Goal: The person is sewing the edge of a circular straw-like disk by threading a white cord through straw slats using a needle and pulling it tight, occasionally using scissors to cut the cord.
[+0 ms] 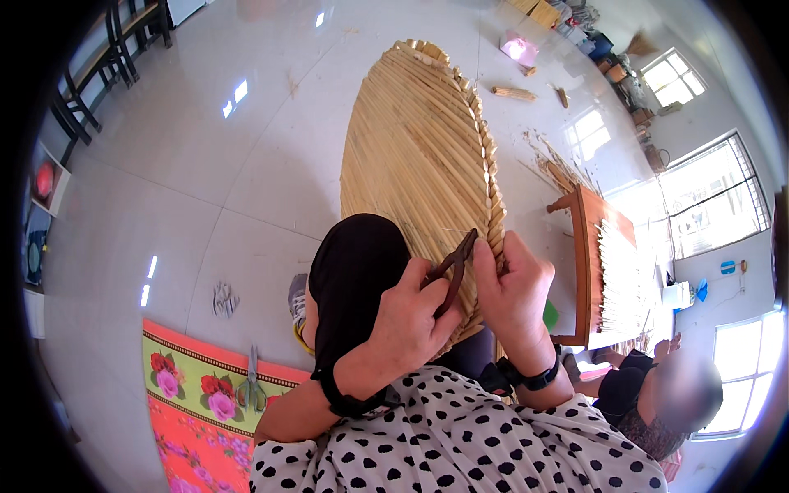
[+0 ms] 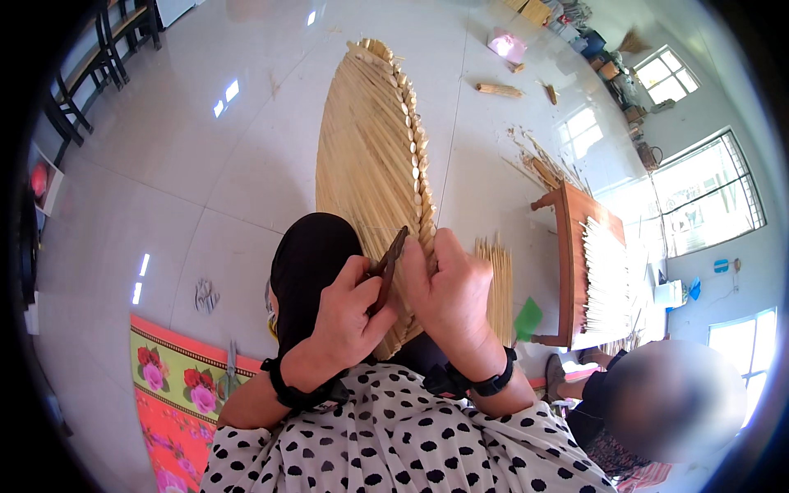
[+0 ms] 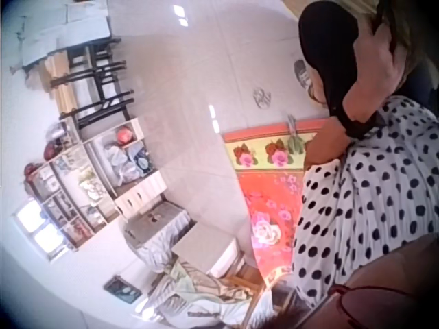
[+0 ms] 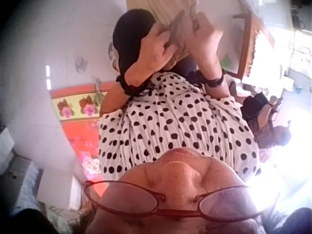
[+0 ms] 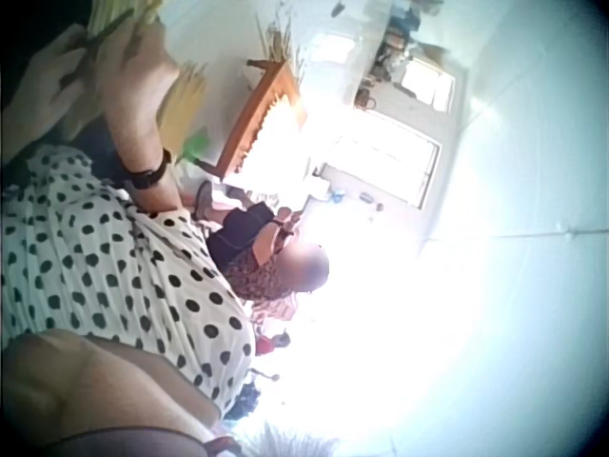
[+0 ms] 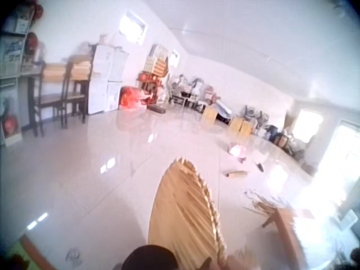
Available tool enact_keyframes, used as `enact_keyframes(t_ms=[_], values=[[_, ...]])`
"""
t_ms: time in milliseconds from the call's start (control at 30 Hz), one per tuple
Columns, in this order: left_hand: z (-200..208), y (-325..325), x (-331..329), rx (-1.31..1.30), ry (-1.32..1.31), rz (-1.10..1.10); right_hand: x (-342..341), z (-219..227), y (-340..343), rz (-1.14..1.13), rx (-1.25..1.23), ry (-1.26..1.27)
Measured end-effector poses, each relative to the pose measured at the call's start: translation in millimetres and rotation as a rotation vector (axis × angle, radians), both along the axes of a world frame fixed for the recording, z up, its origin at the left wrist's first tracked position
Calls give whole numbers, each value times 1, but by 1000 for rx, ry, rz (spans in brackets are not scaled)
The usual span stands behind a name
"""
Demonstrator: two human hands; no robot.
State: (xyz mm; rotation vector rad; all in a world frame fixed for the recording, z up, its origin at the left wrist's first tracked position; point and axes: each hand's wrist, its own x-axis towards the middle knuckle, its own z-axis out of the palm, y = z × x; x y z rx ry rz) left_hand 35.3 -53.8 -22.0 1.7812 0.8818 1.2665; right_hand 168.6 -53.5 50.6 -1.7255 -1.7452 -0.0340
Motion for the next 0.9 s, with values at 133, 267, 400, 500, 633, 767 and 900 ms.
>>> enact_keyframes(t_ms=[133, 267, 400, 500, 633, 767, 900], values=[[-6, -2, 2, 41, 10, 50, -3, 0, 0, -11, 14, -33], [-8, -6, 1, 59, -43, 96, -6, -3, 0, 0, 30, -49], [-7, -9, -14, 115, -65, 134, -9, -3, 0, 21, 37, -60], [-9, -18, -64, 47, -50, 330, 3, -3, 7, -33, 20, -63], [4, -21, -118, -126, 29, 176, 2, 0, 5, -31, -27, -10], [-31, -30, -171, -365, 31, -51, 0, -1, 4, -17, -20, 7], [-105, -63, -229, -908, 182, 132, 2, -4, 4, -52, 11, -3]])
